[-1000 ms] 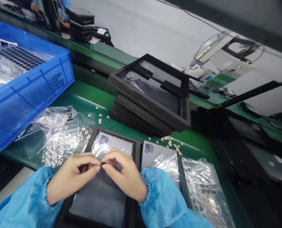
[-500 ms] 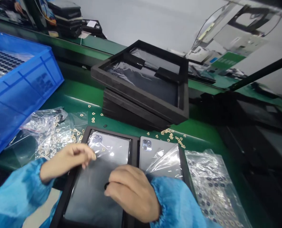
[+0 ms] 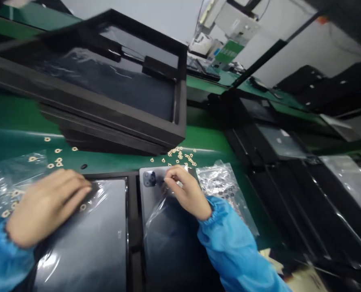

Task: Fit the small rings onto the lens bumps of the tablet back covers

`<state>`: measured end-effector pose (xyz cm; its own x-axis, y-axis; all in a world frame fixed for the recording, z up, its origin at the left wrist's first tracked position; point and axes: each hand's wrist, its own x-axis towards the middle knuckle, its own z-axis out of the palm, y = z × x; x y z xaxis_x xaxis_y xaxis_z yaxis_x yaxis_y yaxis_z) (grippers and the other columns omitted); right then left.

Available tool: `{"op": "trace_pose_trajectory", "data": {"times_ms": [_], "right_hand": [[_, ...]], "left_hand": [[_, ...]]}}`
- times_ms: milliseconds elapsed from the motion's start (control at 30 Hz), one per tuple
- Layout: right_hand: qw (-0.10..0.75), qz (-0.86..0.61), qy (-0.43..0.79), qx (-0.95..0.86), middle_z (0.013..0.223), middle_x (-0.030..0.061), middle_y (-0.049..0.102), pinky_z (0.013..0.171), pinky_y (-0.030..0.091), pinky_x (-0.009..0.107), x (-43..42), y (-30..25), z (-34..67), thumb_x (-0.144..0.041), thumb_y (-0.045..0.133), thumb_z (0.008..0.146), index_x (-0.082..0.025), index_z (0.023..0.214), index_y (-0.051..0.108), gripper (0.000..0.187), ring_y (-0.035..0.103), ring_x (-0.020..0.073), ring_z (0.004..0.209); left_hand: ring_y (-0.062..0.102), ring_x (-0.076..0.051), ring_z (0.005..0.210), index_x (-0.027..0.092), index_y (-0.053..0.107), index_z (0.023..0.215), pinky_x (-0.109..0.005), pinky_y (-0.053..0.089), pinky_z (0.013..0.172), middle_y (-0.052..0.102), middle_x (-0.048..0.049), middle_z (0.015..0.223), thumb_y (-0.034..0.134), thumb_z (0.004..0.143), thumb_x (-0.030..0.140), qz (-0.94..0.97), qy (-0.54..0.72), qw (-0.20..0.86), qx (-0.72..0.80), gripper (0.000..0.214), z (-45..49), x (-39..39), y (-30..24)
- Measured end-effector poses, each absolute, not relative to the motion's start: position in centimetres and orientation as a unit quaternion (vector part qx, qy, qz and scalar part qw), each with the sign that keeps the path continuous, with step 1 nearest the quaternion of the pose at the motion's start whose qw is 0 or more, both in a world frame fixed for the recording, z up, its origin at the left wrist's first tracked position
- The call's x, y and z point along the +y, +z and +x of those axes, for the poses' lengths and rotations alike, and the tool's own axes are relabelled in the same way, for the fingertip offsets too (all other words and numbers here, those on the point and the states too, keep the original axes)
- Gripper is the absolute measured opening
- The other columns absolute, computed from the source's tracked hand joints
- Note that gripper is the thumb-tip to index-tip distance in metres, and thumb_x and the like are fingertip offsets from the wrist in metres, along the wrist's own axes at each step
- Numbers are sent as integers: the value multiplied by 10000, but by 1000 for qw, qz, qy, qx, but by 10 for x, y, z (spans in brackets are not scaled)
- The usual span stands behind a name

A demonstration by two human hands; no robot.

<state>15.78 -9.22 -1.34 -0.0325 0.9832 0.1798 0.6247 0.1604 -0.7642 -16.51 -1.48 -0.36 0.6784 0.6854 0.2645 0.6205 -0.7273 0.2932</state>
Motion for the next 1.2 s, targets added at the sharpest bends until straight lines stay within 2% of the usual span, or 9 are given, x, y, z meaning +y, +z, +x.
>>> {"op": "trace_pose_trajectory", "data": {"times_ms": [67, 133, 233, 433, 733, 1067, 1200], "right_hand": [[370, -583, 252, -678, 869, 40, 529, 753, 449, 321, -87, -22, 159, -134, 488, 913, -202, 818, 503, 118, 521, 171, 842], [382, -570, 252, -683, 921, 55, 524, 809, 452, 341, -82, -29, 157, -115, 478, 910, -199, 829, 502, 119, 520, 178, 909], [380, -568, 252, -685, 964, 62, 516, 849, 455, 349, -78, -36, 156, -98, 463, 910, -198, 840, 508, 130, 520, 176, 947], [360, -568, 250, -697, 1027, 85, 512, 899, 456, 356, -75, -40, 158, -96, 494, 902, -183, 852, 525, 105, 514, 184, 1007], [327, -581, 212, -715, 1057, 113, 528, 907, 460, 400, -74, -41, 155, -104, 475, 909, -165, 841, 549, 118, 497, 220, 1018], [322, -593, 187, -714, 1044, 99, 542, 855, 489, 408, -74, -44, 154, -126, 465, 920, -187, 862, 563, 130, 521, 231, 989], [370, -581, 210, -694, 1042, 99, 545, 901, 485, 393, -73, -46, 157, -95, 424, 928, -174, 962, 560, 161, 531, 213, 1026]], "left_hand": [[595, -212, 1015, 224, 644, 1085, -348, 447, 890, 659, -19, 1102, 423, 952, 337, 945, 173, 80, 266, 281, -133, -29, -9], [529, -256, 1188, 229, 595, 1221, -393, 431, 945, 595, -48, 1294, 395, 963, 318, 963, 146, 48, 223, 338, -103, -38, -17], [425, -294, 1318, 224, 555, 1285, -452, 390, 997, 488, -88, 1428, 346, 979, 344, 971, 123, 25, 202, 390, -70, -42, -29], [370, -299, 1370, 207, 539, 1310, -493, 301, 1088, 421, -161, 1467, 288, 983, 432, 969, 125, 49, 209, 470, -44, -41, -41], [369, -330, 1368, 192, 533, 1309, -521, 333, 1062, 401, -203, 1468, 303, 981, 397, 976, 108, 25, 189, 450, -42, -39, -42], [305, -338, 1399, 208, 494, 1344, -534, 295, 1091, 327, -189, 1514, 313, 979, 421, 976, 91, 37, 197, 459, -41, -37, -44], [320, -334, 1393, 219, 489, 1348, -533, 295, 1090, 339, -176, 1511, 335, 976, 407, 976, 88, 40, 195, 444, -41, -36, -43]]}}
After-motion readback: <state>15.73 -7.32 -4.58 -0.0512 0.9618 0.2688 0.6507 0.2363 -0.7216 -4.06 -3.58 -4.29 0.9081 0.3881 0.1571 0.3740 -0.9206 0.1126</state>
